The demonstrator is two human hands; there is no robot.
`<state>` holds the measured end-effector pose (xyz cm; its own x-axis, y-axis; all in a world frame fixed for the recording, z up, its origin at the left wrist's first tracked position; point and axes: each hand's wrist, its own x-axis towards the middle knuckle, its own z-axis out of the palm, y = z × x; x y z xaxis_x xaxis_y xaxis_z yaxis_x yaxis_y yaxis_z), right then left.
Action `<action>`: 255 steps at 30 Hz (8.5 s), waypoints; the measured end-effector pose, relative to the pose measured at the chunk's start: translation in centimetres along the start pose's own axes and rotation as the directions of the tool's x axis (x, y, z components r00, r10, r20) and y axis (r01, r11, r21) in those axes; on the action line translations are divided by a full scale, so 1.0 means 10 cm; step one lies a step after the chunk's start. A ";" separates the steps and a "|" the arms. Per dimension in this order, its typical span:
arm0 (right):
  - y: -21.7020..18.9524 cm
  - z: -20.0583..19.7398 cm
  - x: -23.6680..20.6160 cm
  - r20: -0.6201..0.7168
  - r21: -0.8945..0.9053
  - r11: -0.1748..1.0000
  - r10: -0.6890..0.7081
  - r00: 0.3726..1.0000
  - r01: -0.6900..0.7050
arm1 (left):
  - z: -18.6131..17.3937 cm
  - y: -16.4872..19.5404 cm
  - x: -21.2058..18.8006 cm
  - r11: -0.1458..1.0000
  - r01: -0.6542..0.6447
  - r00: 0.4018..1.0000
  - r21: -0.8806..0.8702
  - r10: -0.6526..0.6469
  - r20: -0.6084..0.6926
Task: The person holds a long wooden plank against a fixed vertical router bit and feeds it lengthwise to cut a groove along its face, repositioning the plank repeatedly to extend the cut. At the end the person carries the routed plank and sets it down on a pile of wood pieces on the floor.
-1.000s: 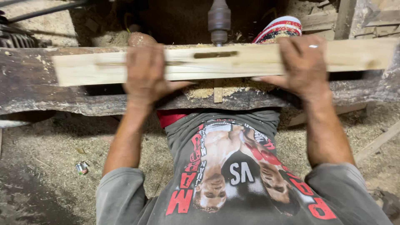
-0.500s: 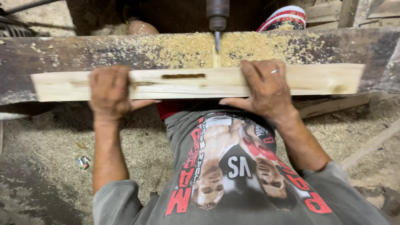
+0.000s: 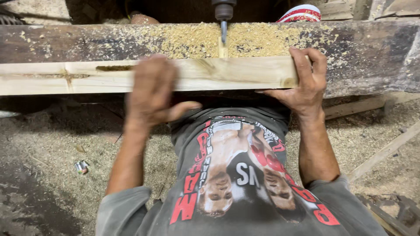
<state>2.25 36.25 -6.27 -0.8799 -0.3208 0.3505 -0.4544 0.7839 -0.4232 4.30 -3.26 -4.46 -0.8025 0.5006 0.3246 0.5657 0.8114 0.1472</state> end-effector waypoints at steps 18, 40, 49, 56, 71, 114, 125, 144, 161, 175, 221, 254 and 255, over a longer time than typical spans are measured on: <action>-0.47 -0.04 0.36 0.196 0.160 0.970 0.150 0.969 -0.183 | -0.07 -0.24 0.43 0.994 0.010 0.954 -0.113 0.024 0.298; -0.33 0.59 0.71 -0.060 0.675 0.644 0.535 0.842 -0.361 | 0.05 -0.43 1.03 0.954 0.165 0.927 -0.250 -0.064 0.369; -0.27 0.61 0.82 -0.023 0.695 0.598 0.574 0.818 -0.399 | 0.31 -0.08 0.74 0.915 0.388 0.885 0.110 -0.403 0.232; -0.24 0.62 0.83 0.002 0.724 0.566 0.570 0.822 -0.394 | 0.46 0.05 0.57 0.831 0.533 0.833 0.162 -0.549 0.076; -0.16 0.73 0.82 -0.057 0.733 0.583 0.566 0.822 -0.351 | 0.53 0.01 0.57 0.845 0.521 0.852 0.118 -0.522 -0.022; -0.06 0.76 1.01 -0.121 0.730 0.625 0.516 0.848 -0.276 | 0.59 -0.12 0.66 0.868 0.478 0.878 0.137 -0.467 -0.105; -0.29 0.65 0.68 -0.104 0.711 0.621 0.556 0.824 -0.330 | 0.42 0.04 0.47 0.866 0.498 0.867 0.050 -0.498 -0.020; -0.09 0.71 1.12 -0.074 0.740 0.609 0.496 0.865 -0.286 | 0.56 -0.13 0.77 0.861 0.493 0.868 0.126 -0.479 -0.131; -0.32 0.67 0.69 -0.079 0.740 0.599 0.530 0.844 -0.307 | 0.39 0.14 0.48 0.823 0.564 0.825 0.062 -0.566 0.009; -0.33 0.72 0.86 -0.072 0.751 0.583 0.540 0.838 -0.311 | 0.47 0.15 0.52 0.856 0.514 0.854 0.061 -0.517 0.065; -0.19 0.81 1.06 -0.107 0.715 0.649 0.469 0.877 -0.260 | 0.59 -0.01 0.67 0.861 0.489 0.872 0.140 -0.487 -0.046; -0.41 0.73 0.86 -0.045 0.699 0.635 0.499 0.865 -0.330 | 0.49 0.06 0.45 0.862 0.505 0.863 0.036 -0.506 -0.006; -0.40 0.73 0.87 -0.050 0.703 0.634 0.498 0.865 -0.324 | 0.49 0.05 0.45 0.861 0.506 0.862 0.045 -0.506 -0.012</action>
<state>-4.64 26.42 -7.66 -0.9810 0.1399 0.1344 -0.1004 0.2272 -0.9687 0.05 0.87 -7.54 -0.9761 0.0172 0.2167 0.0723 0.9658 0.2489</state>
